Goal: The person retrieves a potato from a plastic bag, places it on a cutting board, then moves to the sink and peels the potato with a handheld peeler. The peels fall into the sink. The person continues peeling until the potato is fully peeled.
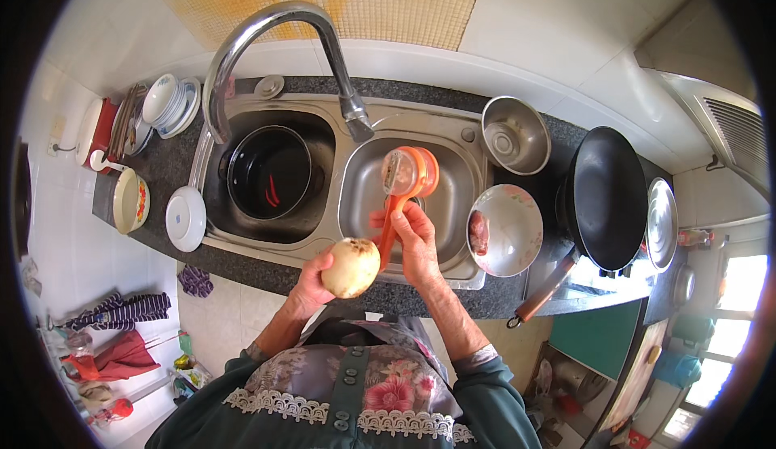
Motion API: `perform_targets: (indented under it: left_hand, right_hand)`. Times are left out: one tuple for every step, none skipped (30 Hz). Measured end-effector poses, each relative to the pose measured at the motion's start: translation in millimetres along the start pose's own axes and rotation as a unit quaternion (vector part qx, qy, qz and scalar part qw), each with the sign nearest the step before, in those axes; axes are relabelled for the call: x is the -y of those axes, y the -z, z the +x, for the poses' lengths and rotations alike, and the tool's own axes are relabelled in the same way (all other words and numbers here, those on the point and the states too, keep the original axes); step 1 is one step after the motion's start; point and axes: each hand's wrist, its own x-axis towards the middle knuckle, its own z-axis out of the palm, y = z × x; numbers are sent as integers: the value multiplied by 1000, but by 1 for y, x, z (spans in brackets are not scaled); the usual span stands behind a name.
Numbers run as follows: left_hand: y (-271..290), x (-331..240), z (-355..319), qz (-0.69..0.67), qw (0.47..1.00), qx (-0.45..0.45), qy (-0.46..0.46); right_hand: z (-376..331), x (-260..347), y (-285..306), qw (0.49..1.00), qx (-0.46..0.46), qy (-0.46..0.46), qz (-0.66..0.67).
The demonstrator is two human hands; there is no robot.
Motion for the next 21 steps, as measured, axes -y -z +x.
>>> perform_targets:
  left_hand:
    - [0,3,2,-4,1000,19,7]
    - [2,7,4,-8,999,38,14]
    - [3,9,6,-12,998,57,21]
    - [0,6,7,3,996,82,37]
    - [-2,5,9,22,996,85,34]
    - [-5,6,12,40,995,88,30]
    - [-7,8,14,58,994,90,26]
    - [-9,9,15,51,995,79,26]
    - [-10,9,16,44,996,81,19]
    - [-10,9,17,36,996,83,12]
    - [-10,9,18,29,996,84,5]
    - [-9,9,18,31,996,85,6]
    - [-6,10,18,35,996,86,7]
    - [-5,10,18,38,996,86,8]
    - [-5,10,17,44,995,92,7]
    - [-7,8,15,50,994,98,6]
    - [-8,6,15,56,993,104,6]
    - [-7,4,14,66,993,99,10]
    - [-6,2,14,76,993,93,14]
    - [-5,0,14,85,992,88,18]
    - [-4,-1,14,87,992,92,17]
  right_hand:
    - [2,-2,0,1000,-7,1,-11]
    - [5,-6,3,1000,-14,2,-23]
    - [7,-8,4,999,-21,3,-34]
    - [6,2,2,998,-14,-49,-45]
    - [7,-3,1,997,-22,-30,-64]
    - [9,-12,0,996,-31,-10,-83]
    - [10,-15,-2,994,-39,9,-102]
    - [10,-12,-4,993,-53,14,-102]
    - [11,-13,-4,993,-52,20,-107]
    - [12,-14,-4,992,-53,26,-112]
    - [13,-14,-3,991,-53,32,-117]
    - [13,-15,-3,993,-46,19,-107]
    - [12,-16,-3,995,-38,6,-97]
    - [11,-16,-3,996,-31,-7,-86]
    - [11,-16,-3,997,-19,-17,-75]
    - [11,-16,-3,998,-8,-26,-64]
    - [10,-16,-4,998,3,-35,-53]
    - [11,-14,-5,998,13,-48,-32]
    - [11,-12,-7,998,22,-61,-12]
    - [11,-10,-8,997,32,-74,9]
    - [12,-9,-8,995,40,-92,7]
